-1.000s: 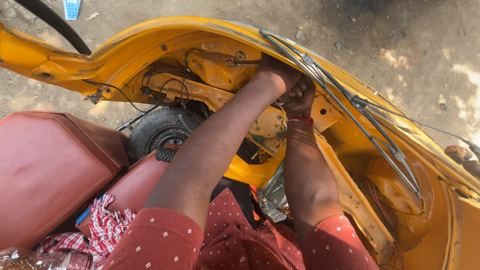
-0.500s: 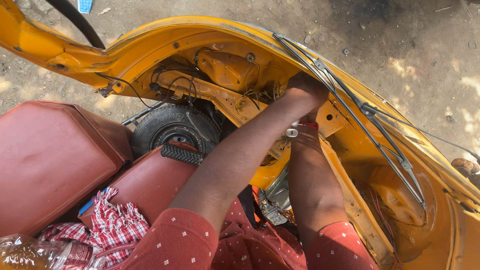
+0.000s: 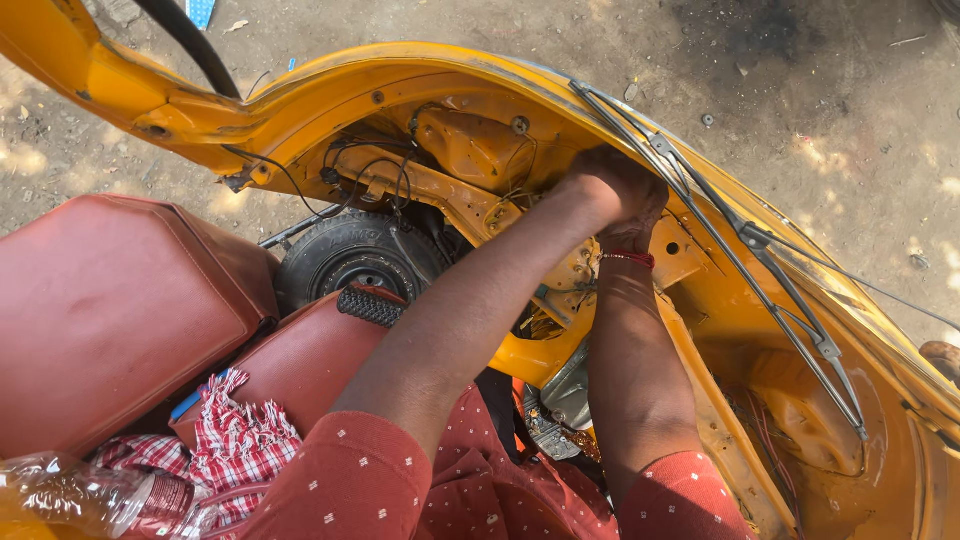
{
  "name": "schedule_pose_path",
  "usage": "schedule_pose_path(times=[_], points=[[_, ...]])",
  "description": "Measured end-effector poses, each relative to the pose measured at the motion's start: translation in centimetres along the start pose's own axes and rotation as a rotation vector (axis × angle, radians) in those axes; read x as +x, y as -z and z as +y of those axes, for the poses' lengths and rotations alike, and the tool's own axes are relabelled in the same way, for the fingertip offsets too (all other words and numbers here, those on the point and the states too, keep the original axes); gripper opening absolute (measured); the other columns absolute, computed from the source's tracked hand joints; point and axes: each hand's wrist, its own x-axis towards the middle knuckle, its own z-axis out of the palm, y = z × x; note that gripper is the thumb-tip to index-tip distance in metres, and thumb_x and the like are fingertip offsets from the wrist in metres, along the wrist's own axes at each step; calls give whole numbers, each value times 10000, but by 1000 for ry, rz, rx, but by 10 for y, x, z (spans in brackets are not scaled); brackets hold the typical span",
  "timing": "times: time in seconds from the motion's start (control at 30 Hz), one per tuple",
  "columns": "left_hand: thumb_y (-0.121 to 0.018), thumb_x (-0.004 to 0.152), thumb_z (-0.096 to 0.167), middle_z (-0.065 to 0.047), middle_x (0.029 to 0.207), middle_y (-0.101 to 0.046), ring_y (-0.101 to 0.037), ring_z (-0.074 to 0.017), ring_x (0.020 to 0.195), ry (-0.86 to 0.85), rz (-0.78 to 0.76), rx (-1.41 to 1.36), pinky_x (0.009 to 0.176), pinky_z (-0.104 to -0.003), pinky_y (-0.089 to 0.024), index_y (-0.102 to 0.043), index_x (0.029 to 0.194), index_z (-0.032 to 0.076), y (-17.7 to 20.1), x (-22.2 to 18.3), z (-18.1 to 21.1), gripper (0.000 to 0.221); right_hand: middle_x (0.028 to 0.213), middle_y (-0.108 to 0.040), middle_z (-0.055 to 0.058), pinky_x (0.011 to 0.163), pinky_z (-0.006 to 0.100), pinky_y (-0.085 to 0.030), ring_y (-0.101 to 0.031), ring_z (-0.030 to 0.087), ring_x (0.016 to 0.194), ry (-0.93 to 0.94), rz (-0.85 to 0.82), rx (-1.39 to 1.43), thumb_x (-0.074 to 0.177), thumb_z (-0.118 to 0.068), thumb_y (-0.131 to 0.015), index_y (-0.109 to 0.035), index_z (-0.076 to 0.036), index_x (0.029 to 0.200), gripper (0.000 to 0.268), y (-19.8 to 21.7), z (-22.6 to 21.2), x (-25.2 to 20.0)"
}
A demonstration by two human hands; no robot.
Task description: The person routes wires and loosens nuts on the front interior assembly of an auto-rickshaw using a combination wrench.
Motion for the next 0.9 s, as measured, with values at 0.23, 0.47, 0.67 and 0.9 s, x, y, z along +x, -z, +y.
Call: schedule_pose_path(times=[0.23, 0.47, 0.67, 0.9], points=[[-491, 960, 339, -95, 1311, -670, -631, -276, 1231, 52, 136, -213, 1039, -425, -505, -693, 1217, 147, -19, 8, 28, 379, 560, -436, -46, 467, 256, -384, -386, 96, 472, 4, -2, -34, 1091, -285, -488, -508, -146, 721, 396, 1, -8, -1], [-475, 979, 386, -68, 1365, -634, -607, -270, 1254, 31, -33, -81, 1038, -424, -496, -694, 1216, 186, 7, -1, 3, 380, 560, -429, -53, 454, 250, -369, -382, 90, 466, -3, -21, -34, 1092, -304, -486, -499, -159, 713, 405, 9, -5, 8], [-492, 965, 369, -2, 1274, -711, -638, -210, 1226, 68, -9, 45, 1048, -413, -494, -728, 1157, 221, 27, -9, -13, 339, 559, -423, -60, 442, 245, -356, -378, 84, 460, -1, 24, -39, 1092, -320, -484, -491, -170, 706, 414, 20, -8, 10], [-484, 1042, 341, -65, 1352, -679, -618, -239, 1275, -43, -29, 150, 1097, -408, -487, -692, 1246, 157, 12, 5, -19, 344, 637, -469, -97, 439, 195, -334, -417, 35, 480, 72, 96, -8, 1091, -246, -485, -555, -152, 825, 290, 48, -13, 16]])
